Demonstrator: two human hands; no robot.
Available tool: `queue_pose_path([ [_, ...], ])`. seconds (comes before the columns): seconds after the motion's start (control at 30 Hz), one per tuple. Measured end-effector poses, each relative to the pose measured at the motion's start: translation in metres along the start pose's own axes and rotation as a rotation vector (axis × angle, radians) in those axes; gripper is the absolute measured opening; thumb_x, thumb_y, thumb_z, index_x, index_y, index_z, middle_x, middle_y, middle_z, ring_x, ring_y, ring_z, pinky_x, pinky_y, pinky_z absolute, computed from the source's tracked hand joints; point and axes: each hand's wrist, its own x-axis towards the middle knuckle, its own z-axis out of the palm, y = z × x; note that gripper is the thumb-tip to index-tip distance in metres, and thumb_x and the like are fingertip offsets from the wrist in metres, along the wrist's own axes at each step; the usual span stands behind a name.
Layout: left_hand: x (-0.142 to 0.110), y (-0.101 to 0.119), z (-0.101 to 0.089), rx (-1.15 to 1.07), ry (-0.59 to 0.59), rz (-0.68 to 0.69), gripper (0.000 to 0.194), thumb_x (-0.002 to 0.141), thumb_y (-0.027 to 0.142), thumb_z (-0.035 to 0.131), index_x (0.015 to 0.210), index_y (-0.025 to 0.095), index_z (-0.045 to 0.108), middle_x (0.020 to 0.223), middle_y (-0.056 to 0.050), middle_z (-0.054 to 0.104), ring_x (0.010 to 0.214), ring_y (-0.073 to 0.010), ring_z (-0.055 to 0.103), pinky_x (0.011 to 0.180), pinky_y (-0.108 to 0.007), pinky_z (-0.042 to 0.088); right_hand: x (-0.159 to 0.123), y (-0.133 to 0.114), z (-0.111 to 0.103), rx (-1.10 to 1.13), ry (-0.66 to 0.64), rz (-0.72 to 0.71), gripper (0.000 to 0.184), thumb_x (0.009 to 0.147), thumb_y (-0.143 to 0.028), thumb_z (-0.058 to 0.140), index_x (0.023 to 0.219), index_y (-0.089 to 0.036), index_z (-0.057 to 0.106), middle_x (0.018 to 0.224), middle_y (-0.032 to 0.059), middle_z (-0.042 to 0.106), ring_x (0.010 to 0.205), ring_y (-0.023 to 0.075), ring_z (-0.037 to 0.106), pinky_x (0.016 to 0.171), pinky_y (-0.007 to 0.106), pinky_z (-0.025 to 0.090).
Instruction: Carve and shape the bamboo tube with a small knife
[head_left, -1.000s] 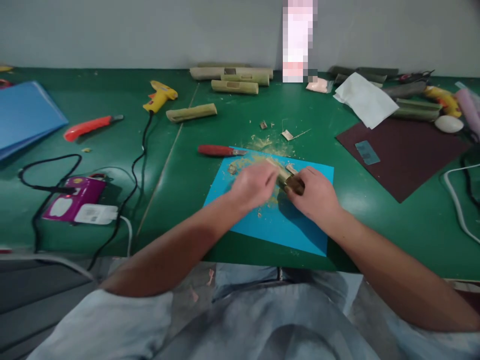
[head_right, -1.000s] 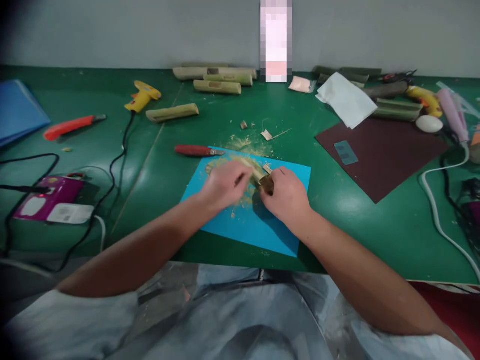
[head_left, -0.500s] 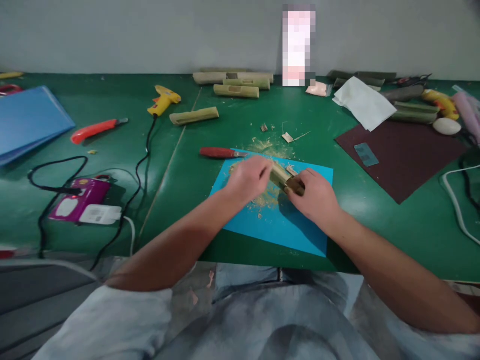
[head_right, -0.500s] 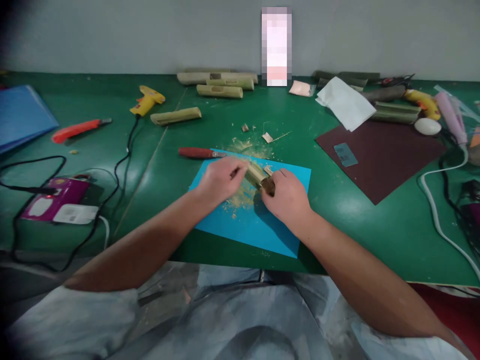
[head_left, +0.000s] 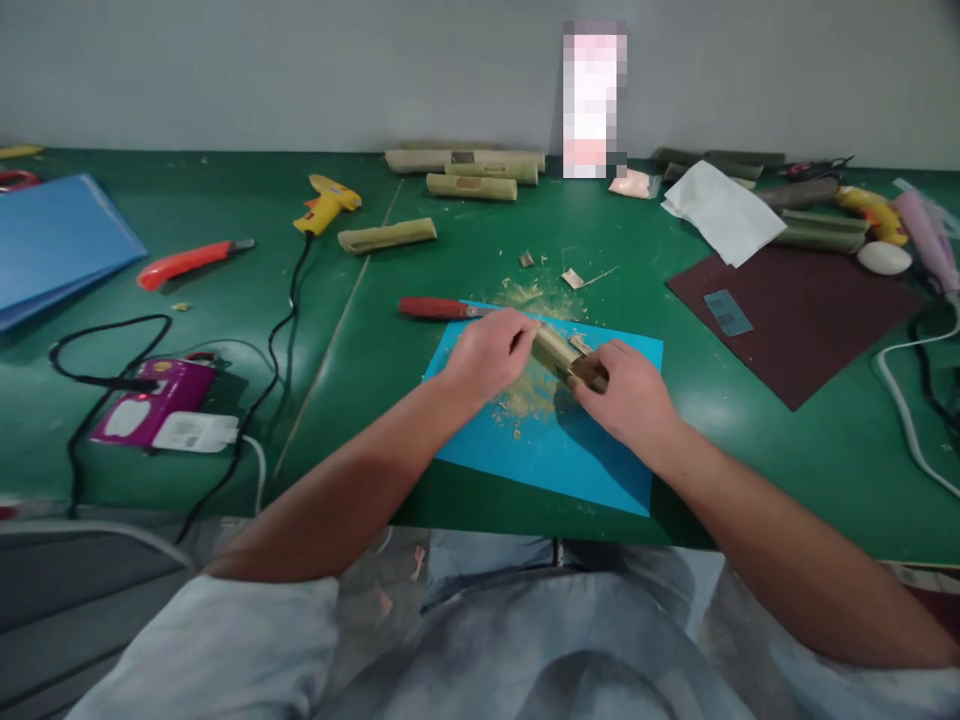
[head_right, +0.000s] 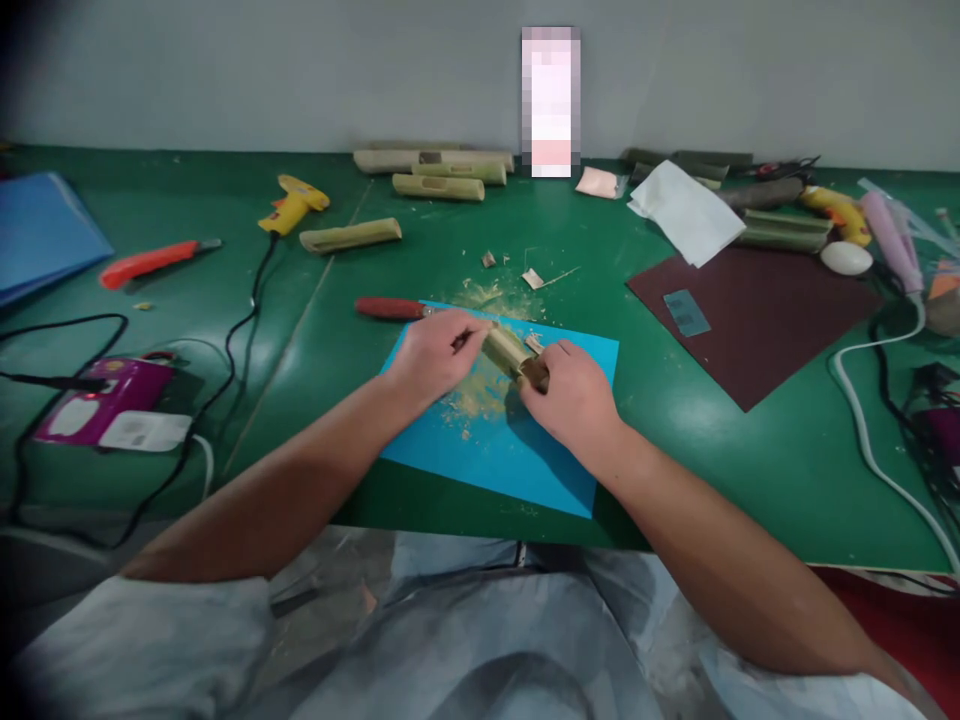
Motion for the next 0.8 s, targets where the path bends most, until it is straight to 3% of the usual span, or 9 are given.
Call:
queue_pose_path([
  [0.13, -0.0011, 0.0014, 0.0007, -0.043, -0.121, 0.071, 0.024, 0.1, 0.026, 0.046, 0.088, 0.018, 0.066, 0.083, -0.005, 0.069, 0.078, -0.0166, 0.065, 0.072, -0.028, 0.051, -0.0001, 0.0001, 0.0, 0.002, 0.002, -0.029, 0.018, 0.083, -0.031, 0.062, 0.076, -0.024, 0.047, 0.081, 0.0056, 0.058, 0.083, 0.023, 0.056, 0.069, 0.036, 0.041],
  [0.27, 0.0003, -0.0018, 0.0006, 0.028, -0.003, -0.016, 0.025, 0.1, 0.027, 0.047, 0.086, 0.018, 0.065, 0.083, -0.006, 0.069, 0.079, -0.0164, 0.064, 0.073, -0.029, 0.051, 0.0002, -0.0005, -0.0003, 0.002, -0.001, 0.002, 0.017, 0.082, -0.031, 0.063, 0.077, -0.024, 0.049, 0.082, 0.0056, 0.059, 0.08, 0.0224, 0.055, 0.067, 0.035, 0.041],
  [0.4, -0.0002, -0.0002, 0.0006, -0.015, -0.112, 0.062, 0.024, 0.1, 0.026, 0.045, 0.093, 0.018, 0.066, 0.086, -0.006, 0.069, 0.081, -0.0167, 0.066, 0.075, -0.029, 0.052, 0.0006, -0.0014, -0.0008, -0.007, -0.011, -0.021, 0.02, 0.082, -0.03, 0.063, 0.075, -0.024, 0.046, 0.082, 0.0056, 0.059, 0.082, 0.0229, 0.055, 0.068, 0.035, 0.04],
  [0.53, 0.0001, 0.005, -0.0007, 0.047, -0.053, -0.003, 0.024, 0.1, 0.026, 0.046, 0.087, 0.018, 0.065, 0.087, -0.007, 0.069, 0.082, -0.0181, 0.066, 0.075, -0.031, 0.053, 0.0005, -0.0004, -0.0007, -0.007, -0.012, -0.001, 0.017, 0.083, -0.031, 0.063, 0.077, -0.024, 0.048, 0.083, 0.006, 0.059, 0.081, 0.0227, 0.055, 0.067, 0.036, 0.04],
  [0.63, 0.0003, 0.0057, -0.0016, 0.014, -0.135, 0.06, 0.022, 0.099, 0.025, 0.046, 0.092, 0.019, 0.066, 0.088, -0.007, 0.07, 0.082, -0.0178, 0.066, 0.075, -0.03, 0.053, 0.0002, 0.0009, 0.0003, -0.003, -0.01, -0.02, 0.016, 0.083, -0.03, 0.063, 0.078, -0.023, 0.049, 0.084, 0.0063, 0.06, 0.083, 0.0235, 0.056, 0.069, 0.036, 0.041],
  [0.8, 0.0017, -0.0025, -0.0004, 0.051, -0.02, -0.033, 0.024, 0.099, 0.027, 0.046, 0.09, 0.017, 0.066, 0.089, -0.008, 0.071, 0.083, -0.0185, 0.066, 0.076, -0.031, 0.053, 0.0005, 0.0012, 0.0009, 0.01, -0.004, -0.006, 0.015, 0.083, -0.031, 0.063, 0.078, -0.023, 0.051, 0.083, 0.0063, 0.06, 0.082, 0.0231, 0.056, 0.068, 0.036, 0.041],
])
